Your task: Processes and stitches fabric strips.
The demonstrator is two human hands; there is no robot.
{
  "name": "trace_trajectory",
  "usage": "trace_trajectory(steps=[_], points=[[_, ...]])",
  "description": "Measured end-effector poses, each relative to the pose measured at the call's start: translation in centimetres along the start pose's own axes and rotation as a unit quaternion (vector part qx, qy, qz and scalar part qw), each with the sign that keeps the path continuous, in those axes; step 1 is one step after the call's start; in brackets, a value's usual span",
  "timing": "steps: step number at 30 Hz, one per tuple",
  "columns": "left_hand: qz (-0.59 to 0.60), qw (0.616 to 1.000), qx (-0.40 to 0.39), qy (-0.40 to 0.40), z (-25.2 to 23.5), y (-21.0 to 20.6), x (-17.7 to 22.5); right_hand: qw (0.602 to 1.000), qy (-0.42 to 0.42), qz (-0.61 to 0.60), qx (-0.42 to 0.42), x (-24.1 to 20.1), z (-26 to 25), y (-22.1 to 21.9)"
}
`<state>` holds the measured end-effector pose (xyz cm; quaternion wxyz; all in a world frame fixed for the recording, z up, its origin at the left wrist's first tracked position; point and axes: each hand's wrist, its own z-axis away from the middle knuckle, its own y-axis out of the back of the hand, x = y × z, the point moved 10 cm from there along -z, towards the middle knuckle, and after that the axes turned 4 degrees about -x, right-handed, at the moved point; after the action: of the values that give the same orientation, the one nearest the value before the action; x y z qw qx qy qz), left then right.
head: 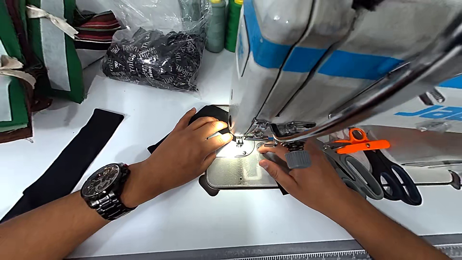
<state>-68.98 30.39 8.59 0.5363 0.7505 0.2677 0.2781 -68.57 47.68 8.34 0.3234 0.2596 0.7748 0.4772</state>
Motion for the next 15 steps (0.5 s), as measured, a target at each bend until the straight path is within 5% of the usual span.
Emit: trace_trajectory(steps=[7, 11, 15], points=[[-0.015, 0.998, 0.046, 0.044, -0.4, 1.3, -1.2, 0.996, -0.011, 0.016, 0.082, 0.6, 0.0, 2.3], [0.019, 0.985, 0.018, 0.168, 1.2, 1.9, -4.5, 0.993, -0.01, 0.042, 0.109, -0.4, 0.7, 3.0], [-0.026, 0.957, 0.019, 0.288, 7.1, 3.4, -5.1, 0.995, -0.004, -0.024, 0.1, -6.1, 0.9, 1.2]])
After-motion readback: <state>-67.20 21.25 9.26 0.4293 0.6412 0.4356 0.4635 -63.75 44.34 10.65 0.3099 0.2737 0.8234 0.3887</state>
